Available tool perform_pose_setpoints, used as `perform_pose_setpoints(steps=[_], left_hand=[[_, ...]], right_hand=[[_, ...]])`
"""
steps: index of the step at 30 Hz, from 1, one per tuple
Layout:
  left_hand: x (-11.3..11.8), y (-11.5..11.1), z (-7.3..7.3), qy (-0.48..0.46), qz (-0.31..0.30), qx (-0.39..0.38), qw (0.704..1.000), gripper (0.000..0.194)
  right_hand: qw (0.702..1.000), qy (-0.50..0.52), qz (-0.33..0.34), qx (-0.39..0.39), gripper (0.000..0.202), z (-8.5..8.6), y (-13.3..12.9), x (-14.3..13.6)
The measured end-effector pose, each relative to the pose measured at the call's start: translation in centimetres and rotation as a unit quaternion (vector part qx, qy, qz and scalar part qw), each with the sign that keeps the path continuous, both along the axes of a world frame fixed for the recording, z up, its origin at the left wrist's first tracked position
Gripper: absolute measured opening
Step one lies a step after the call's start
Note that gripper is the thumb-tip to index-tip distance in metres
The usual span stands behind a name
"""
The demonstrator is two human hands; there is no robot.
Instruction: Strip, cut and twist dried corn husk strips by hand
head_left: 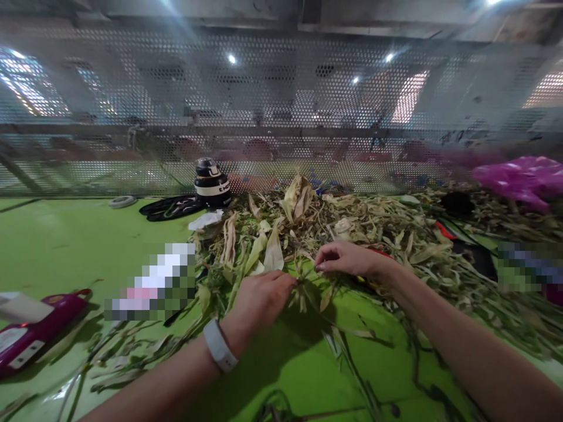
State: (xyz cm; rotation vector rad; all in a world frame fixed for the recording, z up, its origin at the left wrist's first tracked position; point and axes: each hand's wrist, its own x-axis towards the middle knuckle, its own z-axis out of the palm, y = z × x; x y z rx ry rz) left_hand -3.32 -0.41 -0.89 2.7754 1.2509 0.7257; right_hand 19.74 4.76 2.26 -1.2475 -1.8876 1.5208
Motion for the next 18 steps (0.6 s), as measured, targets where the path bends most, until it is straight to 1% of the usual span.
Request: perform_pose_setpoints(steps=[2,4,6,8,10,12,14,15,18], left_hand=[[0.1,0.2,0.2,0.009,0.011,-0.03,0.999,0.02],[0.2,0.3,0.4,0.014,0.001,-0.051,0.999,0.018],[0.3,0.4,0.6,-0.005,-0.03,-0.042,0.999,0.018],[0.4,0.3,0.8,-0.055,-0.069,-0.023,0.996,0.019],[0.5,-0.1,1.0,-0.116,-0.124,-0.031,0.985,0.018],[0.6,-0.6,1.2,-0.166,-0.175,-0.076,0.967,0.018],[0.8,-1.0,1.5,-0.209,-0.196,-0.128,0.949,0.018],[0.8,-1.1,1.7,-0.23,-0.192,-0.152,0.942,0.018],[0.8,-1.1,2.1,-0.286,-0.167,-0.216,0.918,0.019]], right_hand=[[1.0,0.008,-0.017,-0.016,0.015,0.0,0.3,0.8],[0.998,0.031,-0.034,-0.039,0.017,0.0,0.4,1.1],[0.995,0.07,-0.048,-0.06,0.02,-0.2,0.2,0.9],[0.989,0.112,-0.056,-0.072,0.022,-0.4,-0.2,0.1],[0.98,0.164,-0.051,-0.099,0.022,-0.8,-0.7,-0.9],[0.958,0.239,-0.039,-0.154,0.019,-1.2,-1.0,-1.7],[0.931,0.3,-0.031,-0.203,0.016,-1.7,-1.2,-2.3],[0.923,0.318,-0.03,-0.216,0.015,-1.8,-1.2,-2.5],[0.917,0.331,-0.026,-0.22,0.013,-2.2,-1.2,-2.7]])
